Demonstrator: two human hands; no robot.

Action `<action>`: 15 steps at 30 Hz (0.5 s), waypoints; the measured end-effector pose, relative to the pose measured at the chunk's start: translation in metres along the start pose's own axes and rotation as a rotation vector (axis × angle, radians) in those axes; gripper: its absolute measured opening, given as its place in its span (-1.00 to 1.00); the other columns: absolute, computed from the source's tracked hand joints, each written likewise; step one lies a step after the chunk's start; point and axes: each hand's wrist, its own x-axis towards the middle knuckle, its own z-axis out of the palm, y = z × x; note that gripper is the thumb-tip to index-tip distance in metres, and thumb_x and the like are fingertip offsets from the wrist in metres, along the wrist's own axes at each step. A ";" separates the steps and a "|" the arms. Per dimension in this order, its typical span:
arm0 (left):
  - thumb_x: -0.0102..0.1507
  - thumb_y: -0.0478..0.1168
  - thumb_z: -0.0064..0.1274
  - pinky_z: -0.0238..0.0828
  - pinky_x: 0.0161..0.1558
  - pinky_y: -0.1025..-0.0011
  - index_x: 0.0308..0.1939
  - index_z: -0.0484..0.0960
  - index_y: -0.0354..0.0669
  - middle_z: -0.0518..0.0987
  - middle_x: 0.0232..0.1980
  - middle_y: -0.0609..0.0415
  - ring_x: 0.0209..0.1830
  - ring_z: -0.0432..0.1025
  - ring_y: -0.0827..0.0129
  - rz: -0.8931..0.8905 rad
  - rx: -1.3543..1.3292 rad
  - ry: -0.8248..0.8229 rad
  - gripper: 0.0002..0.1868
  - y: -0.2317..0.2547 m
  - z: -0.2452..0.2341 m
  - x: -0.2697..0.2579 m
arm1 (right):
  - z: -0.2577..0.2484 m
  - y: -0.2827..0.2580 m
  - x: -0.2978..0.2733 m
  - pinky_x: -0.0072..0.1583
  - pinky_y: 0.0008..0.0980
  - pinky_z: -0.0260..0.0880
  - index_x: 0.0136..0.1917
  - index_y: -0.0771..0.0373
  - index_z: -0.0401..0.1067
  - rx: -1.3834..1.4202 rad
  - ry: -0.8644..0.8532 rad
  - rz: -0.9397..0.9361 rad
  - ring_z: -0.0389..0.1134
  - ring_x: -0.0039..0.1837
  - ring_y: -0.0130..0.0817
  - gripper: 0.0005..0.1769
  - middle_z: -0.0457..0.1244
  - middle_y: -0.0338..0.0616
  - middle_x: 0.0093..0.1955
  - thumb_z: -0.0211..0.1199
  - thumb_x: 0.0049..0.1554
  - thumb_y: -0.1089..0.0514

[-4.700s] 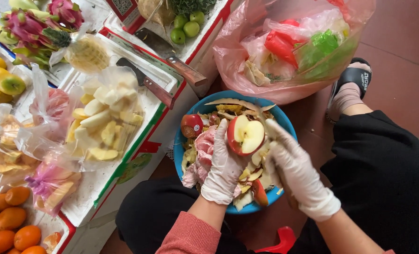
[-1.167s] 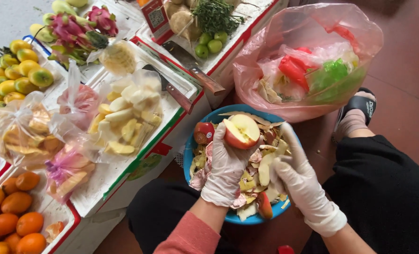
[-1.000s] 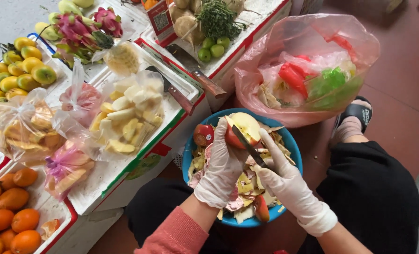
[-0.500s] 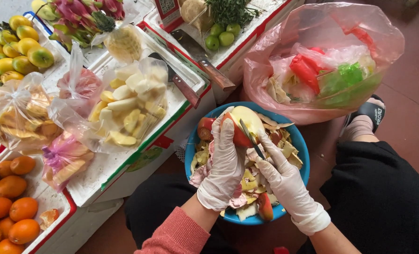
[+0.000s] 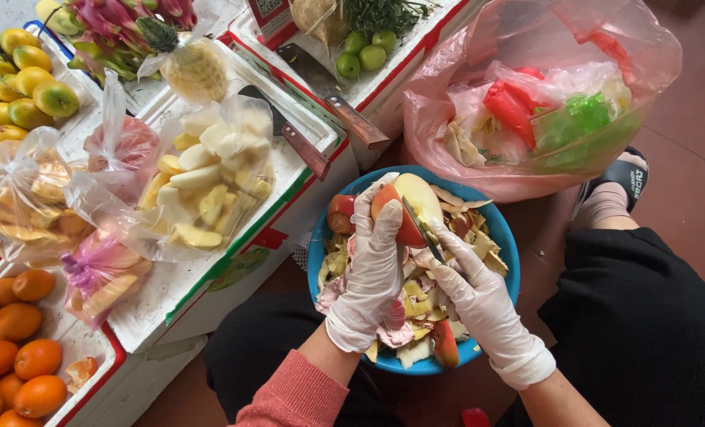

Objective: Peeling and slicing an apple using a knife at a fruit stall.

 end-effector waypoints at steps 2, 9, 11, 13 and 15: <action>0.14 0.03 0.22 0.45 0.24 0.31 0.25 0.44 -0.03 0.53 0.19 0.02 0.15 0.48 0.26 -0.006 0.035 0.009 -0.37 -0.002 -0.002 0.002 | -0.001 -0.005 -0.003 -0.45 -0.54 0.06 0.54 -0.07 0.36 -0.039 0.020 0.033 0.04 -0.46 -0.50 -0.36 0.17 -0.19 -0.45 0.21 0.18 0.04; 0.18 0.02 0.21 0.32 0.38 0.30 0.27 0.47 -0.02 0.49 0.34 0.09 0.28 0.43 0.28 0.114 0.089 -0.006 -0.40 0.000 0.003 -0.006 | -0.001 0.004 -0.001 -0.46 -0.60 0.04 0.54 -0.02 0.34 -0.019 0.011 -0.035 -0.01 -0.50 -0.54 -0.37 0.17 -0.21 -0.51 0.20 0.19 0.09; 0.16 -0.02 0.23 0.39 0.31 0.30 0.25 0.46 -0.02 0.49 0.34 0.07 0.25 0.44 0.26 0.097 0.020 0.035 -0.40 -0.007 0.004 -0.004 | 0.004 -0.001 -0.003 -0.44 -0.59 0.00 0.54 -0.05 0.35 0.007 0.034 0.005 -0.02 -0.47 -0.57 -0.37 0.13 -0.27 -0.50 0.20 0.18 0.07; 0.13 -0.06 0.25 0.47 0.23 0.29 0.23 0.44 -0.02 0.49 0.34 0.05 0.21 0.46 0.24 0.079 -0.049 0.078 -0.39 -0.008 0.006 -0.005 | 0.007 0.000 -0.003 -0.41 -0.58 -0.04 0.53 -0.08 0.36 0.033 0.056 0.046 -0.04 -0.44 -0.60 -0.36 0.08 -0.33 -0.50 0.21 0.18 0.05; 0.16 -0.03 0.18 0.40 0.33 0.26 0.25 0.44 -0.02 0.50 0.32 0.01 0.26 0.44 0.21 0.072 -0.043 0.149 -0.41 -0.004 0.012 -0.009 | 0.008 0.005 -0.001 -0.41 -0.58 0.01 0.58 -0.08 0.29 0.080 0.030 0.004 0.00 -0.42 -0.56 -0.33 0.08 -0.27 -0.50 0.16 0.20 0.06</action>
